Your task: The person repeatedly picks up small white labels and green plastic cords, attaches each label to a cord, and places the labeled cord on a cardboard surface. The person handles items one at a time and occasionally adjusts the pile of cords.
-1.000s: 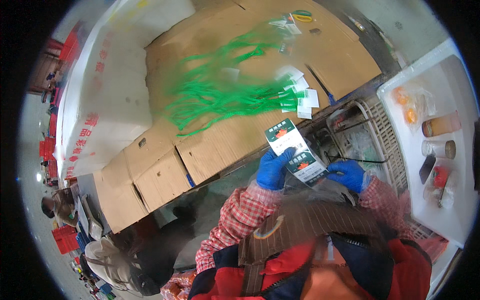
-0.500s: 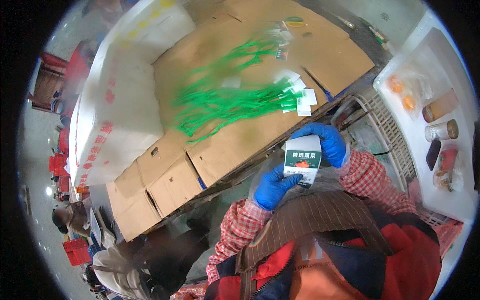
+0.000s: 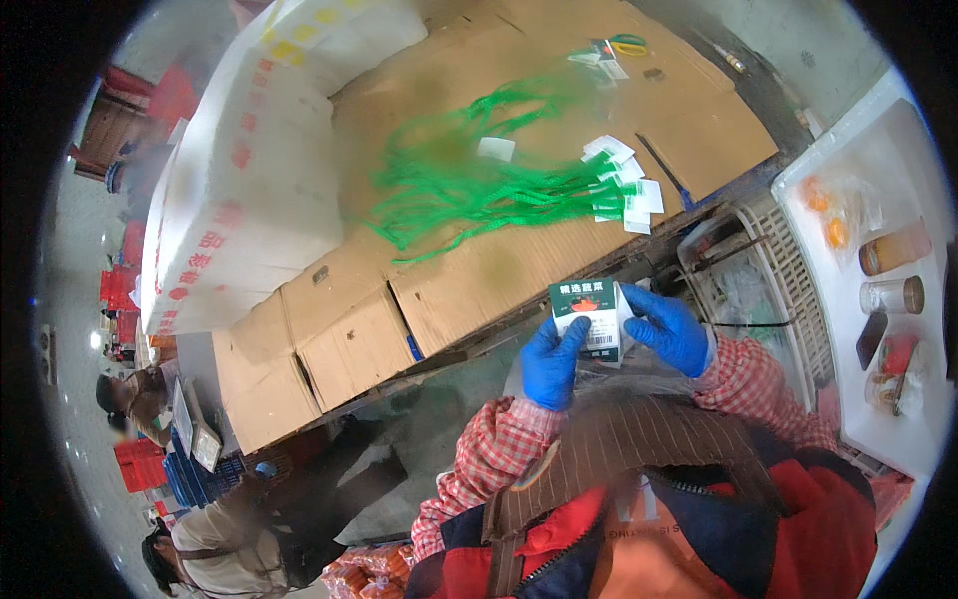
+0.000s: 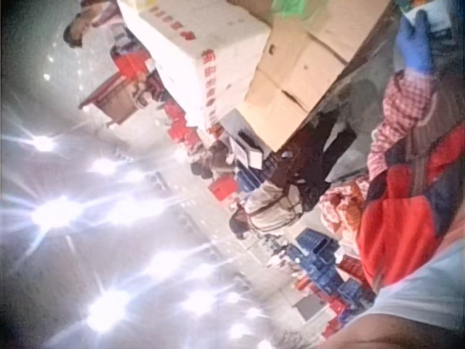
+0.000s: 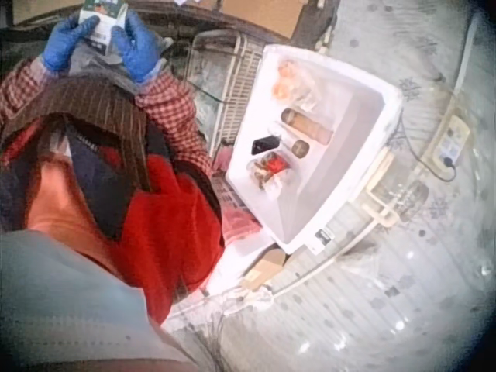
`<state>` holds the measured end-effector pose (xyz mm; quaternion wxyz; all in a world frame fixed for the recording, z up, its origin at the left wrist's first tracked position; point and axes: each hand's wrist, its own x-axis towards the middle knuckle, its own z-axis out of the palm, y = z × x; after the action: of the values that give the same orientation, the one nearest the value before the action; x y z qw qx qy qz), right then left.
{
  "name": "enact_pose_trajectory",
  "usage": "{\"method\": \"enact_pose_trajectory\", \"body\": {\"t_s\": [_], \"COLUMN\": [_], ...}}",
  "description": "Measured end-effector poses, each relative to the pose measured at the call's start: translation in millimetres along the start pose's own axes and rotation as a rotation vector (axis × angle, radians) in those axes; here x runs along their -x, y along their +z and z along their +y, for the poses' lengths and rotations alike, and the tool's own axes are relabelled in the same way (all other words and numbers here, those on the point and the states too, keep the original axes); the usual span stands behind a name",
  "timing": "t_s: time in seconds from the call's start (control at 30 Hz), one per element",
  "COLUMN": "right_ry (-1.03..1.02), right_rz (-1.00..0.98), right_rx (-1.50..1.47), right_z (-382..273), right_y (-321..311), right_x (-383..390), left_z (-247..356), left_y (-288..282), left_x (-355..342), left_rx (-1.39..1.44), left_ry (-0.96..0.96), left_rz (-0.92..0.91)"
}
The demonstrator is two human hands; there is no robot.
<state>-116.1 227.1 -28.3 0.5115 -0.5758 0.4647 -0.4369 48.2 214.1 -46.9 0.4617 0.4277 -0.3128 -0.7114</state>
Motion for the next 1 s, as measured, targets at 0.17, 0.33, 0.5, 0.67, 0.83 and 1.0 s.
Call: {"method": "enact_pose_trajectory", "body": {"t_s": [0.17,0.33,0.5,0.67,0.83,1.0], "right_ry": [0.215,-0.139,-0.565,-0.655,-0.208,-0.337], "right_rz": [0.302,0.866,1.07,0.027,0.942,0.379], "right_rx": [-0.458,-0.321,0.057,-0.362,-0.395,-0.827], "right_z": [8.4,-34.7,-101.0,-116.0,-94.9,-85.3], "right_y": [-4.4,-134.3,-234.8,-252.0,-218.3,-221.0], "right_x": [-0.8,31.1,77.0,17.9,-43.3,-101.4], "left_z": [-10.5,7.1,32.1,39.8,51.1,56.4], "left_y": [1.2,-43.2,-71.7,-62.1,-58.8,-38.3], "left_x": [-1.9,-32.6,-60.9,-107.7,-188.3,-247.4], "left_rx": [-0.671,-0.705,-0.583,-0.622,-1.283,-1.727], "left_ry": [0.064,0.176,0.252,0.342,0.681,0.332], "left_rz": [-0.245,-0.096,0.029,0.209,0.42,0.534]}}
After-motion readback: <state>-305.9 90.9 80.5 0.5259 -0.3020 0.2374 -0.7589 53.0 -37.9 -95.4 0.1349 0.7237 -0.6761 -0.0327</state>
